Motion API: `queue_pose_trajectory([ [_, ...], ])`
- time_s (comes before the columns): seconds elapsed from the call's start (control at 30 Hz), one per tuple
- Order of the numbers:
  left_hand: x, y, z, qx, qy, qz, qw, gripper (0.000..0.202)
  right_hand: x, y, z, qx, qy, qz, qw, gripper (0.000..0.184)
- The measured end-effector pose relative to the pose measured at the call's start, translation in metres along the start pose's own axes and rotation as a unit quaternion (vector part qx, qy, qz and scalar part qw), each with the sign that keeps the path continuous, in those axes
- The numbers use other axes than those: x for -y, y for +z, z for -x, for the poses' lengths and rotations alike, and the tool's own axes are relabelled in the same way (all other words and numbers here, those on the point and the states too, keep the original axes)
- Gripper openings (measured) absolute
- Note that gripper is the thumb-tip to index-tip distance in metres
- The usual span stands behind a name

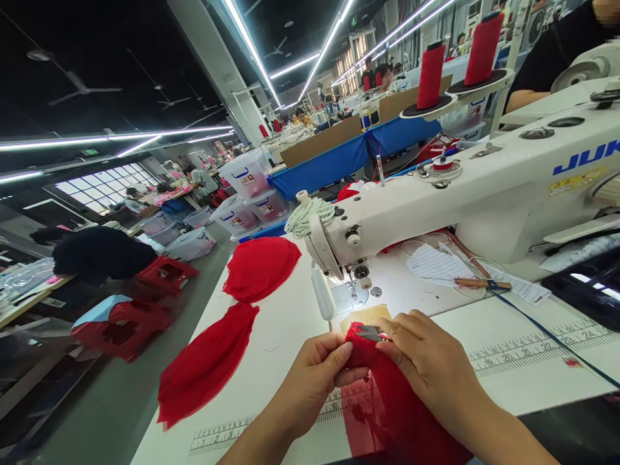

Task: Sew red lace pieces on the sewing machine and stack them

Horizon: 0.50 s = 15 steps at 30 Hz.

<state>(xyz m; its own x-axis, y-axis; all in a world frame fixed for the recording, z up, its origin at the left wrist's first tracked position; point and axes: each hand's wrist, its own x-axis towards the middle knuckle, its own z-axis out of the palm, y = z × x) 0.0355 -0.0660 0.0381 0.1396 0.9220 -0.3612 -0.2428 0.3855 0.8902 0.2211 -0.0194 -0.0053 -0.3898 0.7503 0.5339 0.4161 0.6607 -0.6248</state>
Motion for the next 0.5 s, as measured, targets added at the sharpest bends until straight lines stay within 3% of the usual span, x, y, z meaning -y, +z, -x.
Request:
queue_pose_trajectory([
  [0.13, 0.004, -0.002, 0.007, 0.012, 0.028, 0.01, 0.999, 0.036, 0.008, 0.002, 0.003, 0.053, 0.186, -0.154, 0.969, 0.026],
  [0.27, 0.002, -0.013, 0.019, 0.012, 0.058, 0.002, 0.998, 0.031, 0.013, 0.009, 0.01, 0.141, 0.198, -0.227, 0.943, 0.025],
  [0.37, -0.007, -0.027, 0.028, 0.034, 0.057, -0.067, 0.996, 0.031, 0.02, 0.017, 0.015, 0.136, 0.219, -0.272, 0.927, 0.024],
  [0.43, -0.01, -0.035, 0.035, -0.035, 0.091, -0.161, 0.982, 0.028, 0.029, 0.023, 0.017, 0.089, 0.273, -0.305, 0.908, 0.027],
  [0.5, -0.007, -0.039, 0.043, -0.169, 0.164, -0.263, 0.936, 0.026, 0.041, 0.029, 0.018, 0.039, 0.325, -0.324, 0.888, 0.029],
])
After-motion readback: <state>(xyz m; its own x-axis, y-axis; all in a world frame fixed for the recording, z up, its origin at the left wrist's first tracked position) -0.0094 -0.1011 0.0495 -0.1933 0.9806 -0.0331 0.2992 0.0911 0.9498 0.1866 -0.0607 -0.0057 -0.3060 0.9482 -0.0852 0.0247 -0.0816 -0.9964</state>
